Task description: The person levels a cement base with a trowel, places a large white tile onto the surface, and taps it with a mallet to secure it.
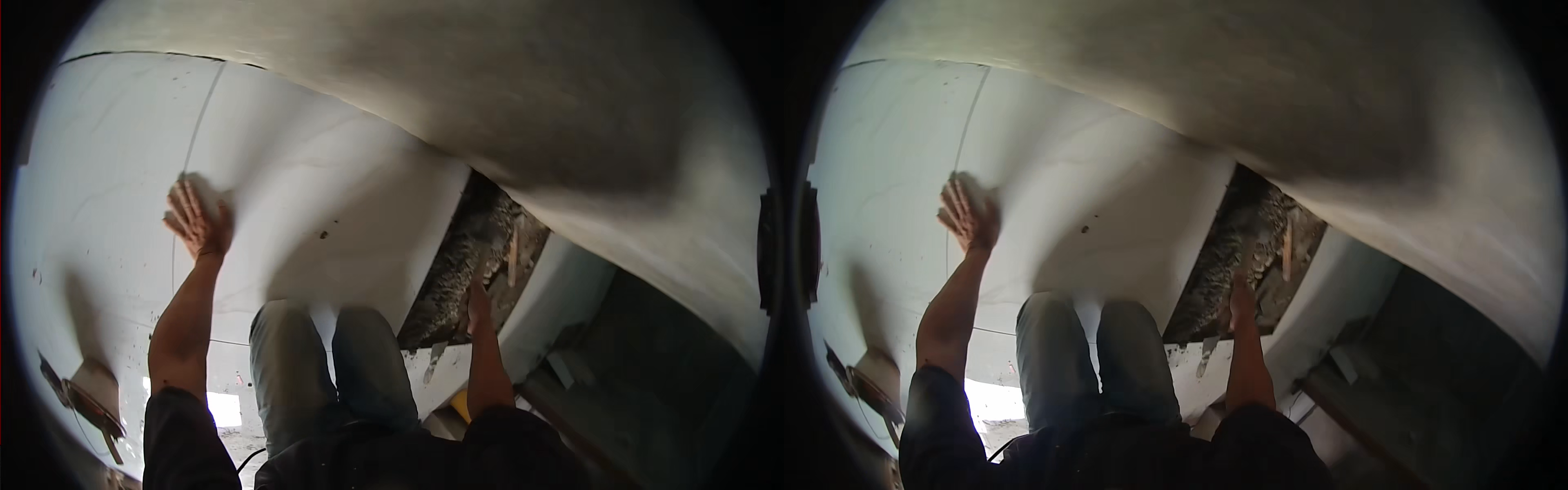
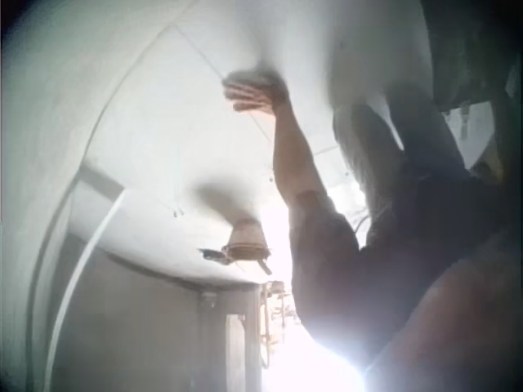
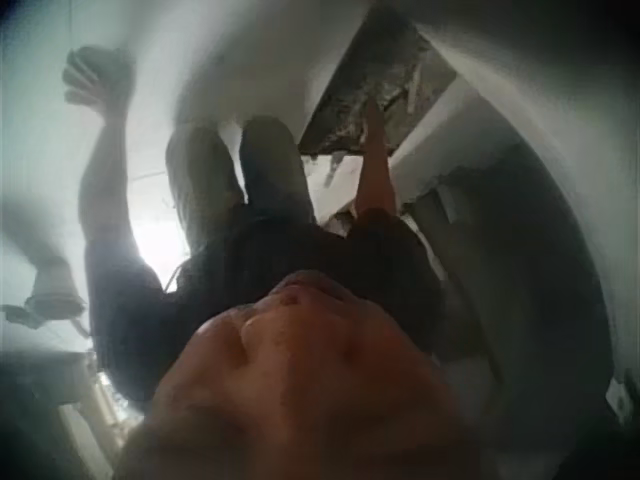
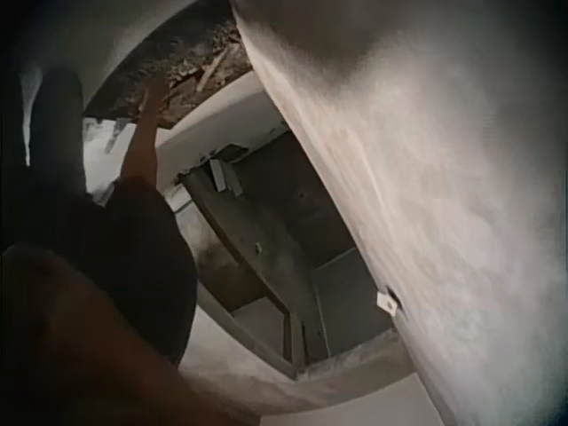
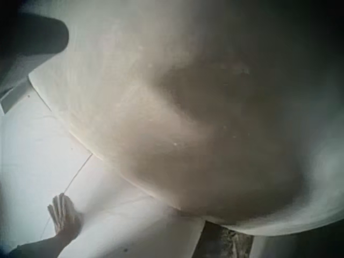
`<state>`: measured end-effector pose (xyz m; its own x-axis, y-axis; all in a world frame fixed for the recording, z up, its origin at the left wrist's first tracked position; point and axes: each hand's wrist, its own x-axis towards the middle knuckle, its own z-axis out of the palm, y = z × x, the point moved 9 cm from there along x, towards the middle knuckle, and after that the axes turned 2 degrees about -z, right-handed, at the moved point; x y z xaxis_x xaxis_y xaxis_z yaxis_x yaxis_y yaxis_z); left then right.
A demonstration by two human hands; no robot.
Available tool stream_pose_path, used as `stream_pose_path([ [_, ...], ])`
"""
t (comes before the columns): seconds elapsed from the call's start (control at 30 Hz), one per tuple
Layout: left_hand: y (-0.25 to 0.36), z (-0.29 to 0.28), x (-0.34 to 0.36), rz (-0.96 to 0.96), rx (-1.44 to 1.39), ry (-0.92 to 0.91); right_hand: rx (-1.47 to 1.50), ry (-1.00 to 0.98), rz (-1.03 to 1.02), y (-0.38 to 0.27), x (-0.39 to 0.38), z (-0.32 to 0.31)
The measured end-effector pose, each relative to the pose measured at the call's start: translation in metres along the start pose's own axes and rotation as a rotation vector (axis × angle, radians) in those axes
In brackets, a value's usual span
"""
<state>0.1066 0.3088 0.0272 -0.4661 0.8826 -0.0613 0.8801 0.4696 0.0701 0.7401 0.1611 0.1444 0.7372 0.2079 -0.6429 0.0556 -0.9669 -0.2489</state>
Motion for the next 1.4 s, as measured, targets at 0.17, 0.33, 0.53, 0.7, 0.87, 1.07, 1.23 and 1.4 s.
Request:
stream_pose_path([
  [0.17,0.019,-0.003,0.005,-0.014,0.025,-0.094,0.295,-0.165,0.048,0.001,0.001,0.002],
  [0.33,0.013,-0.006,0.004,-0.063,0.085,-0.268,0.089,-0.003,0.009,-0.002,-0.006,0.027],
  [0.53,0.003,-0.008,0.003,-0.056,0.002,-0.242,0.171,-0.044,-0.029,0.002,0.03,0.029],
  [0.7,-0.003,-0.009,-0.003,-0.083,-0.059,-0.189,0.206,-0.197,-0.086,-0.017,0.055,0.027],
  [0.87,-0.002,-0.009,-0.003,-0.082,-0.084,-0.151,0.154,0.031,-0.013,-0.022,0.049,0.021],
  [1.07,0.003,-0.012,0.003,-0.061,-0.083,-0.144,0.148,-0.078,-0.01,-0.022,0.041,0.024],
  [1.23,0.033,-0.021,0.027,0.074,-0.035,-0.223,0.276,-0.078,-0.005,-0.01,0.044,0.02],
  [1.4,0.07,-0.016,0.071,0.147,-0.159,-0.041,-0.064,0.01,-0.012,0.002,0.048,0.007],
])
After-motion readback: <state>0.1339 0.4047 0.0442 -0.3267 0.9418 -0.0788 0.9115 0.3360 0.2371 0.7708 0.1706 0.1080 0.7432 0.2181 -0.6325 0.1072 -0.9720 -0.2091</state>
